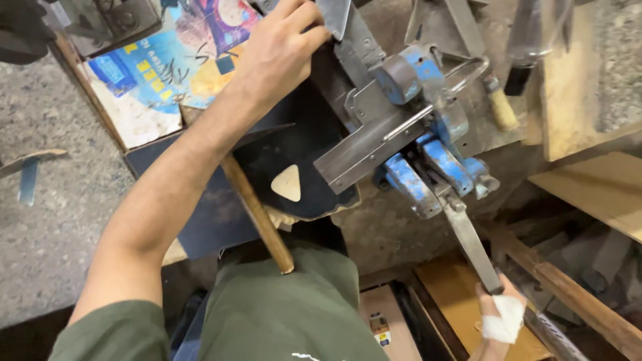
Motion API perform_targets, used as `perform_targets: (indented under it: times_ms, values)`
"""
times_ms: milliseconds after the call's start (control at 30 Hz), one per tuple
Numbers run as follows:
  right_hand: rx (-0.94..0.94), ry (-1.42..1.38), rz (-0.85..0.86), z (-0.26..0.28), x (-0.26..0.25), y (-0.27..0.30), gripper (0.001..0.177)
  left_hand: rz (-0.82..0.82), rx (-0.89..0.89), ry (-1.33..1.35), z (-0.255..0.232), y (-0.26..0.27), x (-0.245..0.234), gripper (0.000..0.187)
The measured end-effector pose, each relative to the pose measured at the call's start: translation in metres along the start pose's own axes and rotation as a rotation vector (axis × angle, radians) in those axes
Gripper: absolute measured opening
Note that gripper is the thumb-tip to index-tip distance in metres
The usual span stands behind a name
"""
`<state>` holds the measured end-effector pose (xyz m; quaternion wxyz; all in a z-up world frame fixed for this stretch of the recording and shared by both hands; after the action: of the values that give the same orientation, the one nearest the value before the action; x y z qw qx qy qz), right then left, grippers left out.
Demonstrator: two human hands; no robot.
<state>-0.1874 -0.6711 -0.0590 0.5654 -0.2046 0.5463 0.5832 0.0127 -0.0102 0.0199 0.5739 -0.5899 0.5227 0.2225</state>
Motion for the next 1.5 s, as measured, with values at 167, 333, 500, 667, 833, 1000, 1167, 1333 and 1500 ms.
perform_targets:
  times_ms: [167,333,500,667,833,1000,1167,1333,1500]
  values:
    - [-0.018,0.075,-0.067,0.028,-0.008,0.002,0.05,-0.224,-0.068,0.118,-0.017,-0.015,-0.032,0.024]
    - [-0.376,0.061,-0.236,0.182,-0.03,0.032,0.039,-0.216,-0.566,1.089,-0.042,0.003,-0.071,0.019]
    - [-0.571,-0.255,-0.152,0.34,0.008,0.084,0.015,-0.298,-0.641,1.648,-0.059,0.039,-0.112,0.022]
    - [-0.768,-0.136,-0.108,0.454,0.105,0.109,0.045,-0.347,-0.664,1.896,-0.078,0.082,-0.141,0.017]
    - [-0.796,-0.116,-0.122,0.459,0.14,0.114,0.038,-0.438,-0.576,1.99,-0.081,0.125,-0.168,0.014]
    - [-0.442,-0.54,0.281,0.44,0.159,0.072,0.037,-0.496,-0.595,1.962,-0.077,0.155,-0.18,0.015]
    - [-0.433,-1.156,0.559,0.443,0.105,0.081,0.033,-0.457,-0.751,1.972,-0.069,0.177,-0.186,0.017]
    - [-0.659,-1.408,0.725,0.491,0.009,0.162,0.032,-0.364,-0.696,1.967,-0.079,0.184,-0.193,0.016]
    - [-0.715,-1.335,0.714,0.531,-0.012,0.193,0.033,-0.258,-0.683,1.833,-0.089,0.182,-0.204,0.018]
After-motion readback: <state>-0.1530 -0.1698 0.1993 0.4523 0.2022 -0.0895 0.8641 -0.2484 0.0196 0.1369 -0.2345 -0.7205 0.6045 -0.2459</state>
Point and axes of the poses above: each hand's wrist, its own y-axis away from the middle knuckle, its own x-axis out of the palm, z = x × y, the point moved 2 cm from there along -y, towards the middle knuckle, and after that the axes turned 8 degrees about -y, right-handed, at the moved point
